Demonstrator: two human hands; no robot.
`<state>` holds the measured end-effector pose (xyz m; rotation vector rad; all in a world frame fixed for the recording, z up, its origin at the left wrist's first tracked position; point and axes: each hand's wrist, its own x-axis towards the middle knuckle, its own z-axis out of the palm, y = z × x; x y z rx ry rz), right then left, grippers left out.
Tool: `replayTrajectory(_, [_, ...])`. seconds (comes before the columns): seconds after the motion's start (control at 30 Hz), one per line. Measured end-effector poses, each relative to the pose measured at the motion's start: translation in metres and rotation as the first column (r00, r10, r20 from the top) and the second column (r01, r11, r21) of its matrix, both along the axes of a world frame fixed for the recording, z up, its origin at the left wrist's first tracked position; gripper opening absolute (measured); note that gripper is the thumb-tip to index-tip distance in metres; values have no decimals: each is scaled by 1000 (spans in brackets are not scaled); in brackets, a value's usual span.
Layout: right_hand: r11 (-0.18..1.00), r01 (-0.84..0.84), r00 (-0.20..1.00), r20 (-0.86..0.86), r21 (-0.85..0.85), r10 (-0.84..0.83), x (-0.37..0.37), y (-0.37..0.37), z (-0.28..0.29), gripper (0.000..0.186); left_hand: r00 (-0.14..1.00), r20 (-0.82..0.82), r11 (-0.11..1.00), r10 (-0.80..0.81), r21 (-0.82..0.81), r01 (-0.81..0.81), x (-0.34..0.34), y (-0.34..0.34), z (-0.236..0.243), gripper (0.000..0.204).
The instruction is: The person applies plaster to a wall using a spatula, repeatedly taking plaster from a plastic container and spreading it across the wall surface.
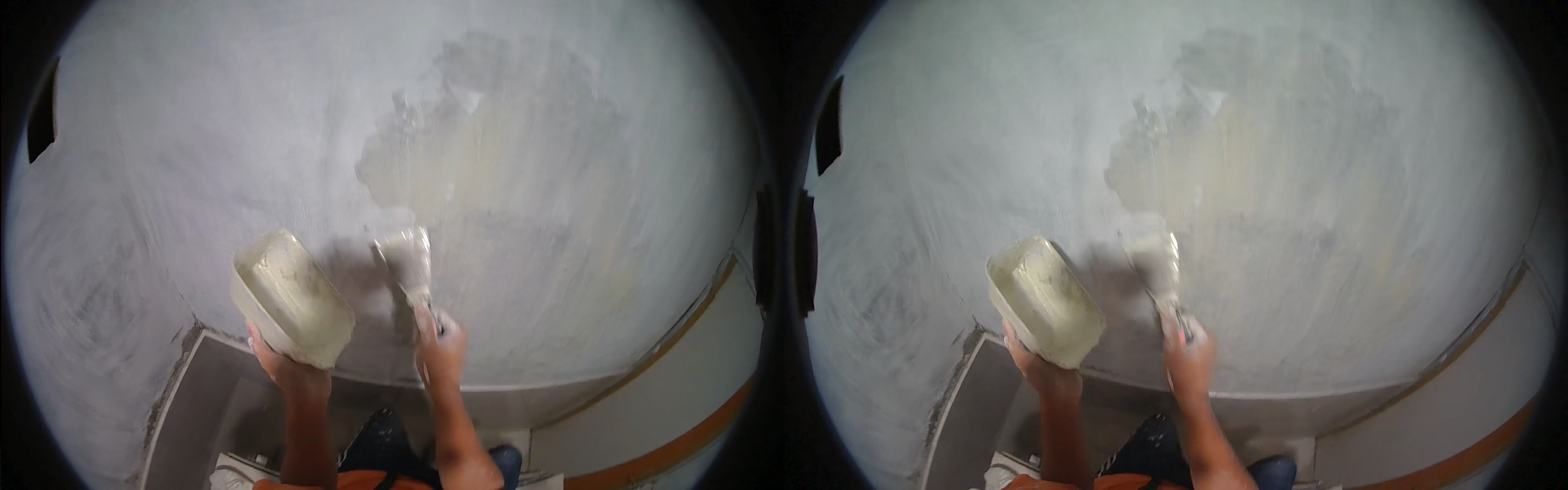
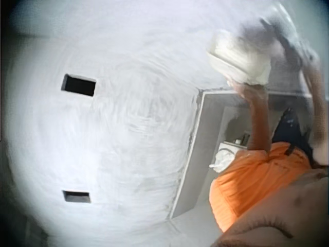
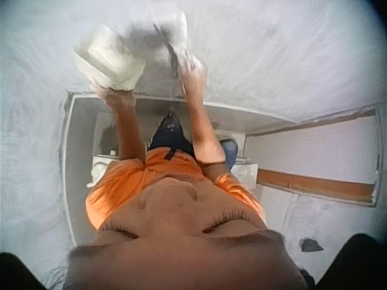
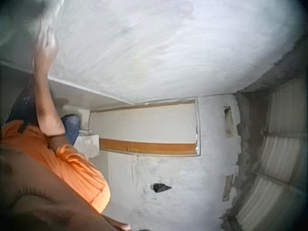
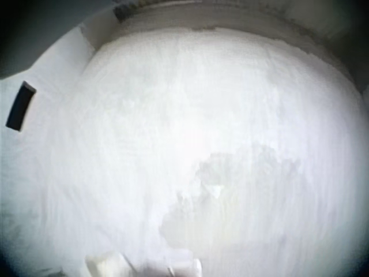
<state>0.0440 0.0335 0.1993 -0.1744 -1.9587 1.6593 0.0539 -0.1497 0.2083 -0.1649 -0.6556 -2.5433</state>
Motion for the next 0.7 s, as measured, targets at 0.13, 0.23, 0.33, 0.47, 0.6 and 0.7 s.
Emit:
replayTrajectory(0.13, [996, -82, 995, -63, 25, 84, -61, -38, 41, 43, 997, -18, 979, 80, -184, -82, -10, -25, -16, 54])
replayTrajectory(0.23, [993, -54, 998, -21, -105, 52, -101, -33, -5, 49, 983, -2, 952, 184, -246, -179, -6, -22, -14, 50])
replayTrajectory(0.33, [968, -59, 996, 48, -243, 73, -105, -19, -61, 53, 968, 41, 941, 249, -249, -231, -9, -24, -19, 51])
replayTrajectory(0.47, [986, 48, 977, 211, -159, -14, -55, -13, -103, 51, 997, 79, 998, -9, -65, 14, -14, -27, -13, 57])
replayTrajectory(0.6, [994, 107, 947, 300, 38, -114, -14, 2, -138, 46, 991, 104, 995, -82, -50, 87, -16, -21, -38, 61])
replayTrajectory(0.7, [943, 268, 952, 96, 196, -291, -10, 12, -151, 39, 953, 257, 983, -163, -44, 180, -10, -8, -34, 58])
